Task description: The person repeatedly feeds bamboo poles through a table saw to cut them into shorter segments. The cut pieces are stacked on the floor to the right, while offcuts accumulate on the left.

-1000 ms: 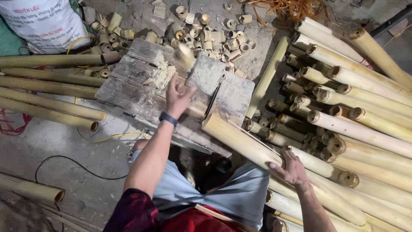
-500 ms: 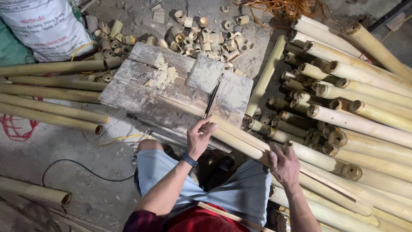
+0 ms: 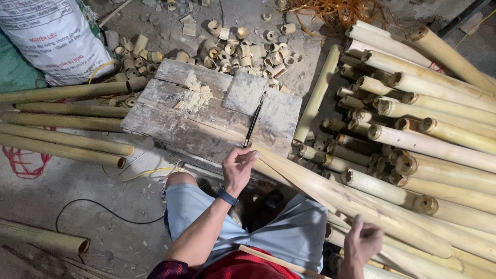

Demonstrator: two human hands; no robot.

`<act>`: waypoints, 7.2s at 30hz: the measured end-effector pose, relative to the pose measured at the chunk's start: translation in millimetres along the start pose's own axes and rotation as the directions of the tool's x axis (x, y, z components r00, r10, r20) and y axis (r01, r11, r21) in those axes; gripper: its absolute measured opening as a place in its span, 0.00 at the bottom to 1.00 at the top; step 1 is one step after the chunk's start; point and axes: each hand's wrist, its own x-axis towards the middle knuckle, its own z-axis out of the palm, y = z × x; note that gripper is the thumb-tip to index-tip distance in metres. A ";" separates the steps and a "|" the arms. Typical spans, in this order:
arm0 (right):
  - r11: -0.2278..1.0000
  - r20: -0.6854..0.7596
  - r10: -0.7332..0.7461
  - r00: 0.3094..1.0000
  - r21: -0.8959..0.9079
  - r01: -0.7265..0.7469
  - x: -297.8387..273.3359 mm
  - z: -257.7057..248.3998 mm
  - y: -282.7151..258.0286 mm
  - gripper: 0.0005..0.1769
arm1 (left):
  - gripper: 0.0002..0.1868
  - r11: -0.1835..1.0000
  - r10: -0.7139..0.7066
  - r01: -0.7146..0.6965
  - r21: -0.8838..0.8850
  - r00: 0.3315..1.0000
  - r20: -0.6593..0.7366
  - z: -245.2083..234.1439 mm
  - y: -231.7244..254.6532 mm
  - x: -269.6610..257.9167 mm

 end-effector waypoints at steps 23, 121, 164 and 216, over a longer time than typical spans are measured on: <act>0.035 0.480 0.593 0.647 0.787 -0.616 43.6 13.2 -67.2 0.32 | 0.10 0.993 0.008 -0.005 0.116 1.000 -0.025 5.2 25.3 -7.3; 0.352 0.718 -0.385 0.580 -0.466 0.812 143.5 146.1 -135.2 0.46 | 0.17 0.379 0.144 -0.481 0.790 0.874 0.463 -32.4 -101.8 198.8; 0.446 0.854 -0.016 0.520 -0.460 0.768 184.6 155.3 -187.5 0.49 | 0.15 0.317 0.253 -0.662 0.679 0.749 0.613 -47.4 -95.0 177.0; 0.721 0.985 -0.145 -0.091 0.168 0.672 -160.2 241.4 -373.8 0.39 | 0.23 0.962 -0.270 0.209 -0.173 0.810 -0.520 -220.2 2.6 0.2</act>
